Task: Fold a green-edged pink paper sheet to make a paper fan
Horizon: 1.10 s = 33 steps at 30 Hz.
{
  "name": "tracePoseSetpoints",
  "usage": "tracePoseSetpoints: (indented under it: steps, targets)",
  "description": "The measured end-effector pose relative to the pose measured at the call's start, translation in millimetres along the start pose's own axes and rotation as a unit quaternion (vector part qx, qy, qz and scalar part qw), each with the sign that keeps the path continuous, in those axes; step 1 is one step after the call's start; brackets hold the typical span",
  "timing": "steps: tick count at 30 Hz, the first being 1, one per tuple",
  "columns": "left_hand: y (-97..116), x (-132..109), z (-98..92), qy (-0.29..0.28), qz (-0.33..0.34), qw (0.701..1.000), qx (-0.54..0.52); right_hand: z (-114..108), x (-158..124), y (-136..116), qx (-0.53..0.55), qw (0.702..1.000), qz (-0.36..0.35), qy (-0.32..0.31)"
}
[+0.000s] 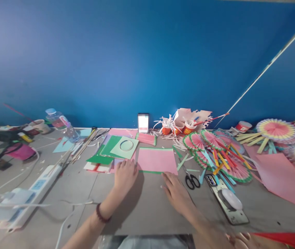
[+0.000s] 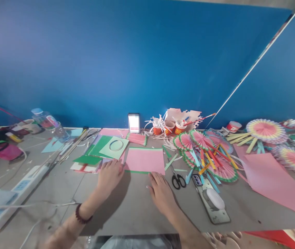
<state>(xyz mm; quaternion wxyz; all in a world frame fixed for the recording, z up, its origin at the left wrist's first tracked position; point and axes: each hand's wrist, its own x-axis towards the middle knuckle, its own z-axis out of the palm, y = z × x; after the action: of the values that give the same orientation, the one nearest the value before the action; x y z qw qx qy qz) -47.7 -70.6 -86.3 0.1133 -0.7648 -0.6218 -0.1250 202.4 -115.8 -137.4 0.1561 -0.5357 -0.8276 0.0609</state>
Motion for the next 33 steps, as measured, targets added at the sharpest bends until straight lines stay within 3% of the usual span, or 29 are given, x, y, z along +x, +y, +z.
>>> tracePoseSetpoints:
  steps: [6, 11, 19, 21, 26, 33]
  targets:
    - [-28.5, 39.2, 22.8, 0.039, -0.024, 0.999, -0.025, -10.4, 8.0, -0.2, 0.048, 0.999, -0.010, -0.001]
    - [-40.1, 35.2, 39.5, 0.032, -0.014, 0.999, -0.041, -9.8, 13.2, 4.8, 0.101, 0.994, 0.001, 0.033]
    - [-40.8, 34.4, 44.8, 0.073, -0.030, 0.995, -0.067, -23.2, 35.5, 12.5, 0.126, 0.990, -0.012, 0.060]
    - [-42.1, 35.5, 46.6, 0.071, -0.031, 0.994, -0.073, -32.0, 49.5, 22.9, 0.109, 0.992, 0.016, 0.056]
    - [-47.2, 34.7, 48.3, 0.054, -0.044, 0.994, -0.083, -52.6, 84.8, 62.9, -0.020, 0.986, 0.162, 0.038]
    - [-46.3, 33.8, 43.6, 0.079, -0.061, 0.991, -0.094, -52.8, 101.8, 86.6, -0.057, 0.977, 0.206, 0.025]
